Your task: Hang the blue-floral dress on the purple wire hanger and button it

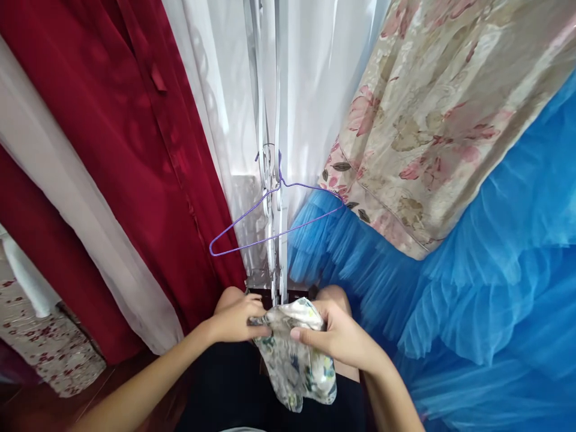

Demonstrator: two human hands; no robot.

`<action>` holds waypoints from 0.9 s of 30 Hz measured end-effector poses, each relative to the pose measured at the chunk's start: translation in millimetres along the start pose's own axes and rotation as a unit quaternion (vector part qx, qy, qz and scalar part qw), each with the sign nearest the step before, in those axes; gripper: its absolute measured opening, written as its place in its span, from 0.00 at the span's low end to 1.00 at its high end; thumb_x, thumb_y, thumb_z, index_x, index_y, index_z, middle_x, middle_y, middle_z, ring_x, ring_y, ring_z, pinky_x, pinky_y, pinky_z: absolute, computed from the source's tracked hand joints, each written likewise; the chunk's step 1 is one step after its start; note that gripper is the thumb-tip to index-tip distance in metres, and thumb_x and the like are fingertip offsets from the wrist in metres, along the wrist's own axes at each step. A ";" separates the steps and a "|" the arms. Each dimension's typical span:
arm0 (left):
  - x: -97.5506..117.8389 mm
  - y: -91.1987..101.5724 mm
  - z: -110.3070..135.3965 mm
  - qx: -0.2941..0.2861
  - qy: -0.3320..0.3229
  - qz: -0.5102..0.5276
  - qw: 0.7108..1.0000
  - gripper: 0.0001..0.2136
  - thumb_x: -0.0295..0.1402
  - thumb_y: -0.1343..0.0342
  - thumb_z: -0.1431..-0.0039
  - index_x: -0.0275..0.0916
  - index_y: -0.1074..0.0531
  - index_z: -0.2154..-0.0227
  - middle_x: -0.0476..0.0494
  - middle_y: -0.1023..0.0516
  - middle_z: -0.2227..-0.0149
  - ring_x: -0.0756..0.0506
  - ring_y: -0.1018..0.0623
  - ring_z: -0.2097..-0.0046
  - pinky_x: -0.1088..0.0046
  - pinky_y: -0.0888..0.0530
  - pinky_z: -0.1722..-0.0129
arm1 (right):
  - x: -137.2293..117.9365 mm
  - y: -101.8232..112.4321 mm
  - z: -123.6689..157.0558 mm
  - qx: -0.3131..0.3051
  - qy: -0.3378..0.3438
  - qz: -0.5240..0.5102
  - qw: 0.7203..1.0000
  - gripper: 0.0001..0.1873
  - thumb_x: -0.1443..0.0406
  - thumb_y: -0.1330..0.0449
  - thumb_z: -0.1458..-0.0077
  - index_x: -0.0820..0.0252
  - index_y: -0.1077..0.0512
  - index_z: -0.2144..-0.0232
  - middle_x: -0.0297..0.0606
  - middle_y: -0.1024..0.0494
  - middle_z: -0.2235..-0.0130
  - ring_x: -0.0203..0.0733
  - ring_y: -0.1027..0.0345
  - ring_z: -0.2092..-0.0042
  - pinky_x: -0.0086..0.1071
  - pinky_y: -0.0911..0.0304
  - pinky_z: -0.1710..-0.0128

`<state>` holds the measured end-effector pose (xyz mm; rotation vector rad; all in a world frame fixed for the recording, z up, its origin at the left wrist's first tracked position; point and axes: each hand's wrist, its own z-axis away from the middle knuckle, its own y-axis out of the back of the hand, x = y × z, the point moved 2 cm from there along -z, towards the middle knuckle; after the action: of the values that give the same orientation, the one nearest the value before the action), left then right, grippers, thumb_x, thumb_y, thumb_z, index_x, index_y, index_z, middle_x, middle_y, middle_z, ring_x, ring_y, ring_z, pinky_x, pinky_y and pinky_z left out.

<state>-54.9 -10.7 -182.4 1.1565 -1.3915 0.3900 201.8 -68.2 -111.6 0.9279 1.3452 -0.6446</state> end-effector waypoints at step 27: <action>103.5 166.9 -22.1 0.330 -0.109 -0.436 0.830 0.09 0.35 0.46 0.35 0.42 0.22 0.58 0.38 0.20 0.54 0.35 0.28 0.51 0.57 0.34 0.45 | -30.7 58.2 -112.5 0.219 0.115 0.459 0.853 0.12 0.72 0.45 0.50 0.57 0.22 0.68 0.41 0.16 0.69 0.45 0.24 0.66 0.30 0.44 0.68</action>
<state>-153.6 40.3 -18.8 2.3217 -0.7562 0.0548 187.4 53.7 -67.8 1.8963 0.7862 -0.0719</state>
